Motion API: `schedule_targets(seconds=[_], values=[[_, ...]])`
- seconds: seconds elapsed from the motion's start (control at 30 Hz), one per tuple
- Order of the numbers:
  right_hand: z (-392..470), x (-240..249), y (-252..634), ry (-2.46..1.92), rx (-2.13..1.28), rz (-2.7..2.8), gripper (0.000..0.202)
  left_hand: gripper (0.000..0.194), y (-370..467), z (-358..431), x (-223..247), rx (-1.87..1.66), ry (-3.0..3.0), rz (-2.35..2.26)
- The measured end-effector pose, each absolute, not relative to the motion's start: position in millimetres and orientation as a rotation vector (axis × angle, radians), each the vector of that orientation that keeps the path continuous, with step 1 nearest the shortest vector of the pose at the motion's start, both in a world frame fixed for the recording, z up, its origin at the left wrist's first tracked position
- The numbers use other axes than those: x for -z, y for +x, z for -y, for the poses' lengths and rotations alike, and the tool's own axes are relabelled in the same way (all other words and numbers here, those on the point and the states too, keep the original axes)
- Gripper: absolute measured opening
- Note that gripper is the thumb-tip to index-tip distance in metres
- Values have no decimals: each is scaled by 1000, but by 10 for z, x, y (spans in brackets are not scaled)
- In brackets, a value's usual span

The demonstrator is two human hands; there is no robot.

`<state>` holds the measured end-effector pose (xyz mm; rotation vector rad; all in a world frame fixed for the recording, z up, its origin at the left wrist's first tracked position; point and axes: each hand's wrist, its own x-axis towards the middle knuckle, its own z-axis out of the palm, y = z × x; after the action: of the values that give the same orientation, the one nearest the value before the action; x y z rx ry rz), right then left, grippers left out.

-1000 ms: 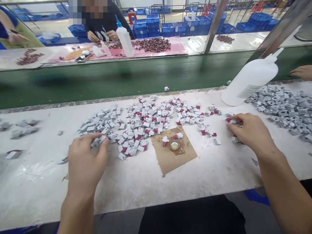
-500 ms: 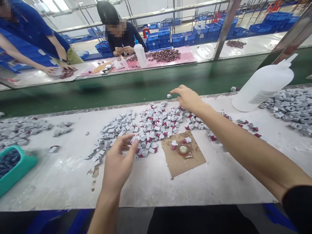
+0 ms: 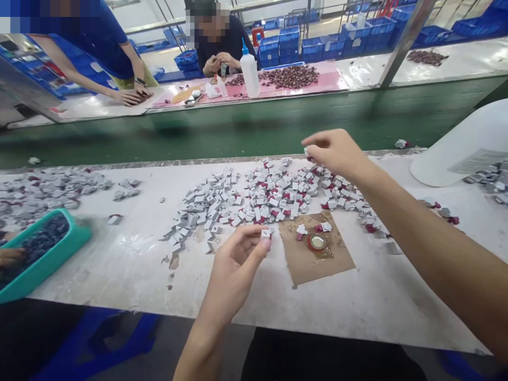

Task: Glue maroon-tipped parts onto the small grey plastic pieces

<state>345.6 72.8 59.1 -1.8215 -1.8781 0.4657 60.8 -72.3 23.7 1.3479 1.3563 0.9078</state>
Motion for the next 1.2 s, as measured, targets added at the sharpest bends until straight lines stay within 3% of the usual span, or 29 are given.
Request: schedule_targets(seconds=[0.17,0.4,0.5,0.63,0.97,1.2], values=[[631,-488,3727,-1701,-890,1563,25,18,722,808,-155,-857,1459,-1303],[1863,121,3624,-1822,-654,1426,13,13,593,963,36,-781,2018,-1429],[1974,207,3634,-1858,-559,1421,13,7,477,1002,116,-729,2101,-1441],[1968,187,3711,-1873,-588,1384,17,14,378,1064,186,-678,2146,-1454],[1875,44,3324,-1438,-1149,876,18,10,872,1242,-34,-807,1438,-1181],[1846,87,3169,-1194,-1334,814,17,11,1118,1177,-61,-777,1234,-965]])
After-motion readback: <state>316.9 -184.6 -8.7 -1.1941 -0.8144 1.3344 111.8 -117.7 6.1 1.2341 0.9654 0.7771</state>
